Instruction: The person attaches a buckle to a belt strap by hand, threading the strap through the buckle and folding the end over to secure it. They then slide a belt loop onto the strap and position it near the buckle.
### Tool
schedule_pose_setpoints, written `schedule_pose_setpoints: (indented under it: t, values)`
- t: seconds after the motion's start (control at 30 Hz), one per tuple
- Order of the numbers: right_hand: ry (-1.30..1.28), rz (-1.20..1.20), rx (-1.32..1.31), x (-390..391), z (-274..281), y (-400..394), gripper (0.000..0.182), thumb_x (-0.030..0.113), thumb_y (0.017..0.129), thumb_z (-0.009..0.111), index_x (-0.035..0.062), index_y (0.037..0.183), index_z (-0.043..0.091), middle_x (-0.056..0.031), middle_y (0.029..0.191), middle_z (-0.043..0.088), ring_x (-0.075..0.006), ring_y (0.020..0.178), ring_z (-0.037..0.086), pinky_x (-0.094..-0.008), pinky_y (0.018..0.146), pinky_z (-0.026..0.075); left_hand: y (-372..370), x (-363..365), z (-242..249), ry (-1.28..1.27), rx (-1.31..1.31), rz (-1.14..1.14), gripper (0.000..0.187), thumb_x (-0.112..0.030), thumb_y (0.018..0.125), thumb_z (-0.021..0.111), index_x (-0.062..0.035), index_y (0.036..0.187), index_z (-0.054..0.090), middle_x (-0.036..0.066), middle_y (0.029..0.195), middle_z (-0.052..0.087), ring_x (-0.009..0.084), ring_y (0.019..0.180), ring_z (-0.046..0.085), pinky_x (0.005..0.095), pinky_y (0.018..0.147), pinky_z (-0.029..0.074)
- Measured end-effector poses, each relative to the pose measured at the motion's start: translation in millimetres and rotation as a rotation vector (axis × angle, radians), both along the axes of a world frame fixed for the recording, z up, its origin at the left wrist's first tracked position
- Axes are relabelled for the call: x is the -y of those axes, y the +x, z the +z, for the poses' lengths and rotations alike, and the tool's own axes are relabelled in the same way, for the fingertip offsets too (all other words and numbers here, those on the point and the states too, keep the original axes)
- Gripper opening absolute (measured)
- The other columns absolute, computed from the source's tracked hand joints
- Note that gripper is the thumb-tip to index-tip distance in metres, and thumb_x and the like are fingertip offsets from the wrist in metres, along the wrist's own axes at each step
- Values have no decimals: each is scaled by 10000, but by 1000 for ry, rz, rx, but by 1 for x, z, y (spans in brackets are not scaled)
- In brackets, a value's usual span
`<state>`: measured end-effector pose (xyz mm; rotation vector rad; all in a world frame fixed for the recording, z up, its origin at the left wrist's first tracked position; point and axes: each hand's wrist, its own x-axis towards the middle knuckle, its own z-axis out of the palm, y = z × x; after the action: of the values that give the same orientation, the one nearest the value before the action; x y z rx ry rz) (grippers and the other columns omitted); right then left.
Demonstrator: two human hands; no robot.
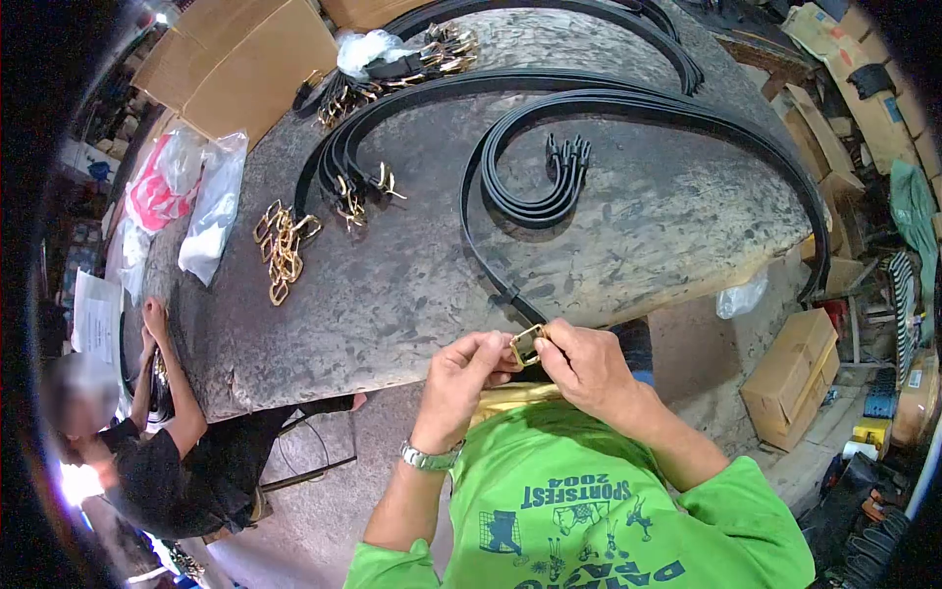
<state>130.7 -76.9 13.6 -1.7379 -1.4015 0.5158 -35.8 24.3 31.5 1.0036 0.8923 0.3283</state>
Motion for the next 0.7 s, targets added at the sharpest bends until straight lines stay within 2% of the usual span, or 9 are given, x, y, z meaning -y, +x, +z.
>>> schedule_pose_setpoints:
  t: [0.13, 0.2, 0.23, 0.3, 0.43, 0.5, 0.7]
  values:
    - [47, 28, 54, -1, -1, -2, 159, 165, 938, 592, 49, 852, 524, -176, 678, 591, -386, 628, 617, -477, 549, 466, -3, 2, -14, -77, 171, 38, 267, -280, 989, 627, -56, 1135, 640, 66, 995, 707, 144, 886, 665, 276, 780, 523]
    - [63, 45, 58, -1, 0, -2, 158, 162, 932, 595, 50, 844, 527, -175, 675, 591, -384, 627, 617, -476, 556, 470, 1, 5, -7, -246, 200, 134, 282, -246, 964, 669, -72, 1176, 603, 39, 1010, 702, 99, 900, 641, 248, 775, 504]
    - [63, 42, 57, -1, 0, -2, 158, 162, 932, 595, 50, 844, 527, -175, 675, 591, -384, 627, 617, -476, 556, 470, 0, 3, -6, -246, 199, 132, 282, -246, 964, 669, -72, 1176, 603, 39, 1010, 702, 99, 900, 641, 248, 775, 504]
    - [14, 64, 56, 1, 2, 0, 162, 163, 931, 597, 49, 838, 529, -175, 675, 593, -383, 630, 618, -476, 561, 474, -1, 0, -4, -420, 276, 247, 297, -194, 953, 679, -88, 1215, 586, 28, 1007, 701, 101, 893, 645, 247, 775, 502]
    - [16, 56, 66, 2, -1, 1, 163, 164, 929, 600, 48, 838, 529, -172, 673, 593, -380, 632, 620, -474, 567, 478, 2, 3, -4, -357, 226, 231, 221, -170, 962, 652, -105, 1169, 609, 9, 996, 689, 113, 839, 631, 265, 736, 505]
    - [4, 47, 88, 2, 1, 1, 171, 169, 925, 608, 47, 836, 529, -170, 671, 593, -376, 632, 621, -472, 570, 480, 1, 6, -4, -296, 193, 178, 163, -168, 948, 673, -101, 1091, 636, 15, 969, 693, 97, 809, 619, 246, 689, 481]
    - [16, 78, 149, 1, 4, 1, 178, 174, 913, 623, 50, 823, 532, -162, 664, 594, -367, 622, 623, -466, 564, 481, -1, 4, -14, -99, 139, 125, 101, -133, 939, 673, -75, 1011, 636, 42, 895, 695, 78, 737, 589, 212, 634, 447]
